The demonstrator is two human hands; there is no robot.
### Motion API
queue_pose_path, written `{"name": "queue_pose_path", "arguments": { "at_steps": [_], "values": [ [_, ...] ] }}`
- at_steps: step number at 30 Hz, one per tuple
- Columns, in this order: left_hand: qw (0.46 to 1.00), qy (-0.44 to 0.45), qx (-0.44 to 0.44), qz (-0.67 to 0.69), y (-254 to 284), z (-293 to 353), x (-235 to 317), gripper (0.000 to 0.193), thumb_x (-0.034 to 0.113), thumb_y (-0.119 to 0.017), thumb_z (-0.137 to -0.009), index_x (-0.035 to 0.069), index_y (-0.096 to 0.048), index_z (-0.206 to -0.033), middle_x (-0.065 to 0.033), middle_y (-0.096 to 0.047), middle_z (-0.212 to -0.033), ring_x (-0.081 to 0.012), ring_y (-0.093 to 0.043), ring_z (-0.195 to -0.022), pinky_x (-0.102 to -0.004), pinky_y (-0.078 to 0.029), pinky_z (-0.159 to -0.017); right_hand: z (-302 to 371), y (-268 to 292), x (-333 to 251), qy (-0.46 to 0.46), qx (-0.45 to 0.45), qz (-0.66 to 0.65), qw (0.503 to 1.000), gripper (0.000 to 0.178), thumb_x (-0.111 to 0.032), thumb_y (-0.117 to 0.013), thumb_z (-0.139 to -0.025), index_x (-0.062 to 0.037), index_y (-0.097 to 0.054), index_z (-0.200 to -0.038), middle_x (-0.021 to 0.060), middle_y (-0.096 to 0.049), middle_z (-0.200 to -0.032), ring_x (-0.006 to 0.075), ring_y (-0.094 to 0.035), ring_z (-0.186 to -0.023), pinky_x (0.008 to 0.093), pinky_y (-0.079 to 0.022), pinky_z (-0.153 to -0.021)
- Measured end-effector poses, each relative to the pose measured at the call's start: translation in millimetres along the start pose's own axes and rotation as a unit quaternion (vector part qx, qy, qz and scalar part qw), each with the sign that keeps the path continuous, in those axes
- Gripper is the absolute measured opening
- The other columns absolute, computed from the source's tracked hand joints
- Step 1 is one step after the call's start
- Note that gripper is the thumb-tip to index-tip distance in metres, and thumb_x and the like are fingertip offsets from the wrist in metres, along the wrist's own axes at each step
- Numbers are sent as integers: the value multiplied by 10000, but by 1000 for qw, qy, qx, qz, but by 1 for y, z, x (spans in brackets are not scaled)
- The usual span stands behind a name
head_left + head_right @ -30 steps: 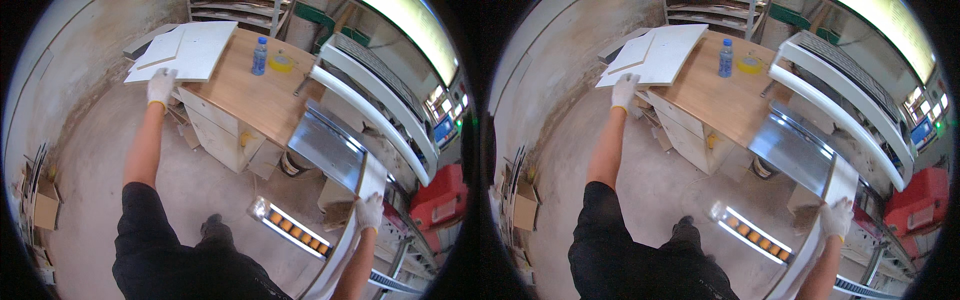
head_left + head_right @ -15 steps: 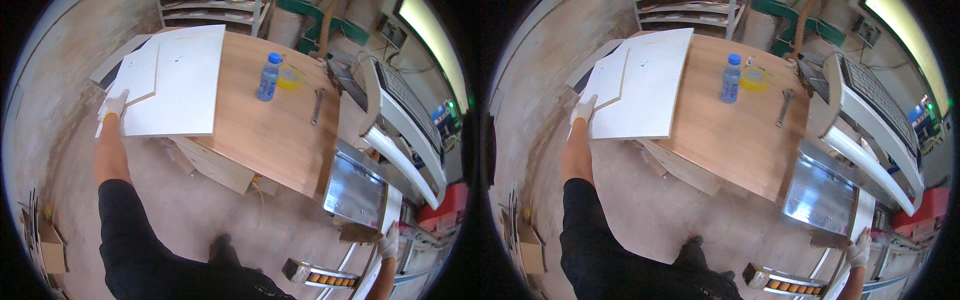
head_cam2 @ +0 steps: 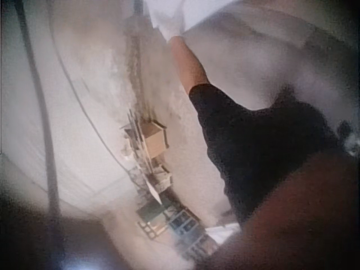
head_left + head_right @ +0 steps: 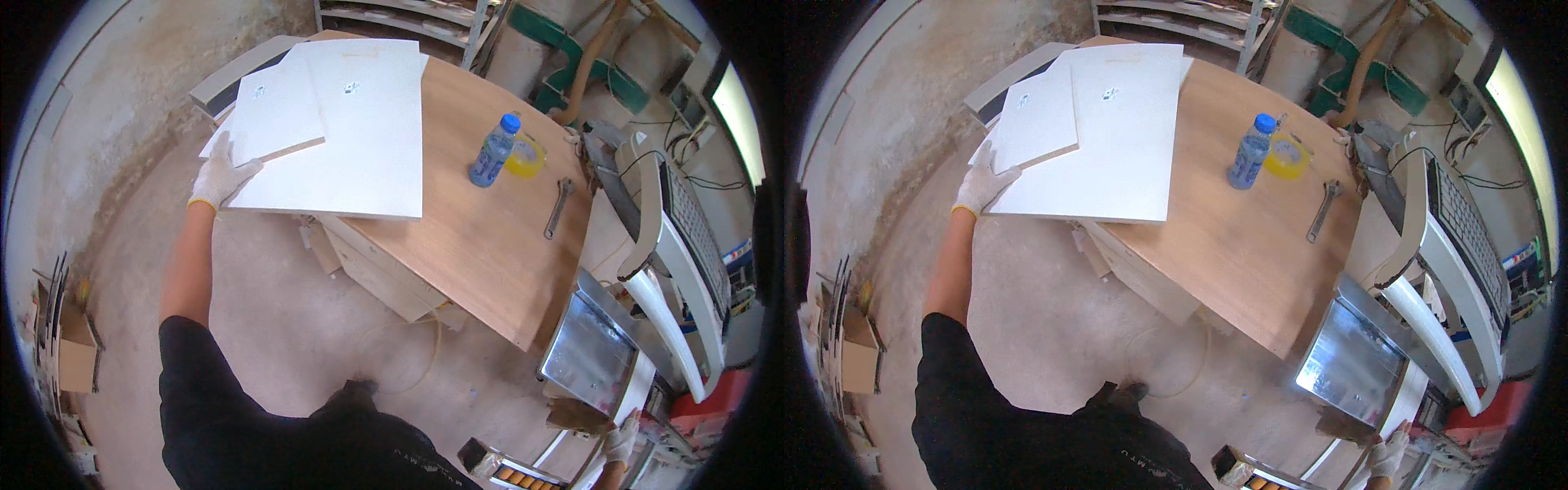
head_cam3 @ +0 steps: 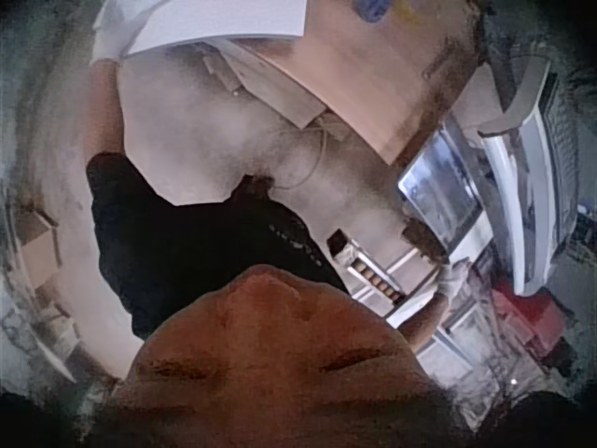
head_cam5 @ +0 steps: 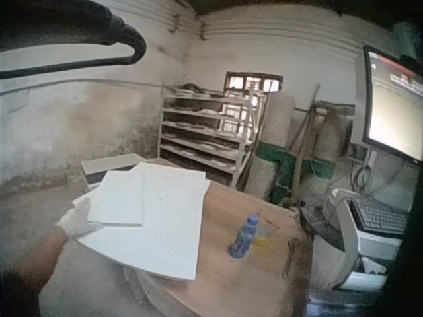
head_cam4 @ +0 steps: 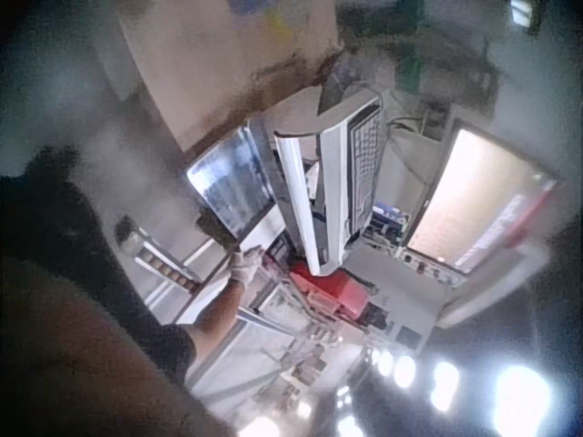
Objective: The person picks up white rectangular panels from the floor and stacks them on a roller conveyor. They handle the panels one at a time, aligning them before placing them on the conveyor. The person repeats this process for several panels throughout the clip.
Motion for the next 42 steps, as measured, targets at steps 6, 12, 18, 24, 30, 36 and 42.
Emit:
{"name": "queue_pose_path", "arguments": {
  "at_steps": [6, 12, 18, 24, 30, 36, 42],
  "values": [
    [997, -32, -42, -59, -3, -18, 0, 904, 655, -702, -947, 27, -565, -1582, -284, -615, -1550, -420, -603, -1437, -489, -469, -1205, 5, 3, -3, -6, 9, 3, 1000, 1133, -514, -748, -887, 33, -234, -1735, 324, -241, -1786, 497, -271, -1632, 503, -236, -1343],
    [996, -29, -5, 83, -9, -68, -68, 830, 602, -693, -969, -7, -615, -1529, -289, -671, -1471, -424, -649, -1377, -484, -486, -1174, 5, 4, -1, 2, 3, -5, 1000, 1253, -763, -693, -891, 48, -235, -1729, 349, -251, -1771, 506, -274, -1628, 515, -233, -1338],
    [956, 193, -55, 216, -43, -131, -103, 705, 529, -741, -993, -62, -735, -1376, -175, -755, -1312, -295, -695, -1185, -394, -513, -1038, 3, 0, 7, -4, -2, 27, 1000, 1202, -729, -648, -916, 48, -228, -1731, 358, -246, -1769, 521, -274, -1625, 526, -234, -1342],
    [932, 166, -71, 315, -59, -170, -123, 558, 521, -749, -993, 31, -787, -1257, -85, -762, -1109, -250, -677, -926, -431, -527, -794, 7, -4, 5, -2, 26, 18, 999, 1096, -280, -790, -842, 37, -230, -1729, 320, -313, -1753, 497, -303, -1614, 508, -294, -1334],
    [853, 186, -78, 481, 6, -168, -105, 452, 347, -752, -1030, 26, -737, -1348, -100, -761, -1158, -239, -695, -1023, -426, -585, -822, 8, 2, -9, -18, 13, 27, 999, 1113, -426, -767, -893, 52, -209, -1728, 336, -277, -1762, 499, -273, -1629, 493, -265, -1347],
    [813, 103, -120, 561, 6, -133, -74, 415, 249, -751, -1043, 12, -690, -1377, -114, -717, -1219, -253, -672, -1132, -363, -583, -919, 5, 3, -11, -17, -5, 23, 1000, 1162, -613, -716, -920, 19, -197, -1745, 348, -240, -1773, 502, -241, -1642, 493, -233, -1350],
    [784, 127, -54, 606, 27, -55, -52, 447, 255, -743, -1040, -16, -663, -1386, -117, -680, -1278, -249, -638, -1194, -415, -574, -975, 0, -1, -13, -30, 10, 42, 999, 1126, -555, -750, -913, 23, -239, -1733, 331, -283, -1761, 486, -300, -1615, 495, -286, -1325]
  ]
}}
Point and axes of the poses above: each hand's wrist, its own z-axis away from the middle knuckle, its own y-axis out of the back of the hand, x = y × z, the point moved 3 cm from there along -z, towards the middle knuckle
